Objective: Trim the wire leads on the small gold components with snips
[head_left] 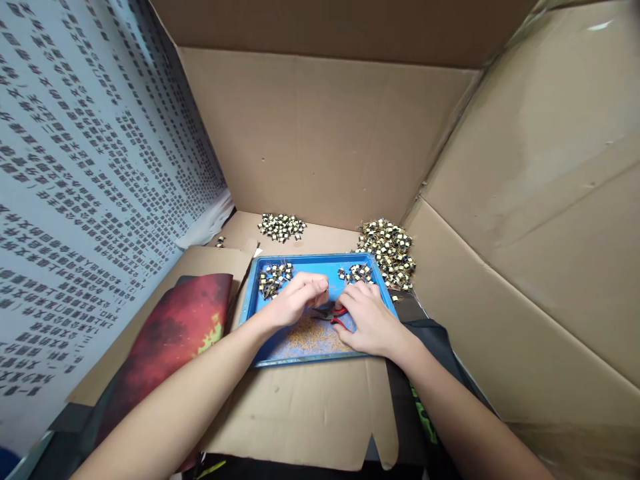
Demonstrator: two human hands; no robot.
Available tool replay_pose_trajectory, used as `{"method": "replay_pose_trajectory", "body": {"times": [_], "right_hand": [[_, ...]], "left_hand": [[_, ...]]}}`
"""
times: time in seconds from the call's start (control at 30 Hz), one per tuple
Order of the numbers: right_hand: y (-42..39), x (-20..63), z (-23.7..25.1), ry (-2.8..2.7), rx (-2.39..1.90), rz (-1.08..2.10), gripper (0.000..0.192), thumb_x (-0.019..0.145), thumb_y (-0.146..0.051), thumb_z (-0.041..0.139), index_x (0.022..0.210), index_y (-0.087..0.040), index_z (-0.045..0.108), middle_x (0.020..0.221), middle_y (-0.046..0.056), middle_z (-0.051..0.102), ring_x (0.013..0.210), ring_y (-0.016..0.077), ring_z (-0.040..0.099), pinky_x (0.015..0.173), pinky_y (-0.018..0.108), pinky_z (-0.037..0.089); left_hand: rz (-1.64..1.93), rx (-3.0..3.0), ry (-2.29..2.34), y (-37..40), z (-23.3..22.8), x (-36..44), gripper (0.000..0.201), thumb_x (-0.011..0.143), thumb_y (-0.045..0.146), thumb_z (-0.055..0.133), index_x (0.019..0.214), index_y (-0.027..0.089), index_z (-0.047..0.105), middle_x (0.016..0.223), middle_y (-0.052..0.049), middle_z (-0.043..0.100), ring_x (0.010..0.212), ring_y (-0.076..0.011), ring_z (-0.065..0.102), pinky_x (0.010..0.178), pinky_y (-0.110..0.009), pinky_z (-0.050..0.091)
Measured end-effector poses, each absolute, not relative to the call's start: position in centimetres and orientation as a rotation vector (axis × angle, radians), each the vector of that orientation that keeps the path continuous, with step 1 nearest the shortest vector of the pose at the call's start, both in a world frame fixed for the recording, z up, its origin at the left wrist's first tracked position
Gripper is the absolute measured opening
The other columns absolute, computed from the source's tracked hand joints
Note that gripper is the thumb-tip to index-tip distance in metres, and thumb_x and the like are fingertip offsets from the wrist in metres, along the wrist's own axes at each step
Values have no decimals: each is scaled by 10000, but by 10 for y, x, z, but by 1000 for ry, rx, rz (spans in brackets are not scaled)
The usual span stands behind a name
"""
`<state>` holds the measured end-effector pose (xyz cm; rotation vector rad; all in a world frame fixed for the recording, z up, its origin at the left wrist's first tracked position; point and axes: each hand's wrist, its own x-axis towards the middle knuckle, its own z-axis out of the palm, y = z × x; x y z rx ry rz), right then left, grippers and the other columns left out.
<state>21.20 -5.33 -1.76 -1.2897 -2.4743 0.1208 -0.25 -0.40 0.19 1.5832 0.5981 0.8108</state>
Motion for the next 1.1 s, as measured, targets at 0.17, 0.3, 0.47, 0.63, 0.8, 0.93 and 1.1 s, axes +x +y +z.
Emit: {"method": "replay_pose_trajectory", "body": {"times": [0.17,0.3,0.47,0.63,0.8,0.93,1.1], "right_hand": [[-52,209,-18,-2379,-1275,108,158,742,-279,709,830,-208,598,863,58,655,865,260,580,832,414,404],[-49,214,-21,-2007,-1254,369,160,726,-235,692,857,-221,600,859,43,657,731,201,584,715,350,458],[-44,219,-22,-1436,-988,1163,314,920,-499,605,1030,-205,624,911,68,698,767,205,682,699,330,551],[-46,212,-24,-1318,-1011,1277,423,951,-622,608,1038,-209,636,920,57,700,757,173,677,693,298,580],[-49,208,-25,-1437,-1069,1129,385,955,-595,626,957,-211,651,847,25,682,689,150,647,667,279,584],[-49,209,-24,-1505,-1081,1062,345,983,-551,604,936,-213,660,798,20,666,681,160,639,641,276,550],[-49,210,-22,-1565,-1090,1007,330,996,-516,595,900,-208,664,743,15,659,648,157,615,619,272,503]], "left_hand": [[858,1605,679,-3,0,-3,484,954,517,539,684,127,637,611,-22,569,542,-114,435,551,-256,336],[1121,1523,737,-1,-1,-4,467,947,550,571,778,127,679,731,-51,643,596,-121,477,590,-259,378],[1156,1610,718,-3,3,-3,439,994,533,539,869,132,669,769,-41,607,663,-136,488,647,-269,397],[1030,1829,725,-11,9,-1,419,1038,513,467,945,146,646,832,-47,624,722,-155,516,711,-280,421],[972,1903,776,-13,11,0,447,1042,538,431,919,156,628,860,-61,640,758,-174,540,725,-281,436],[954,1937,770,-13,12,-1,448,1048,526,421,897,158,627,836,-50,632,758,-173,540,736,-280,433],[946,1955,787,-13,13,0,425,1050,498,424,894,160,628,807,-41,620,740,-171,532,727,-277,422]]}}
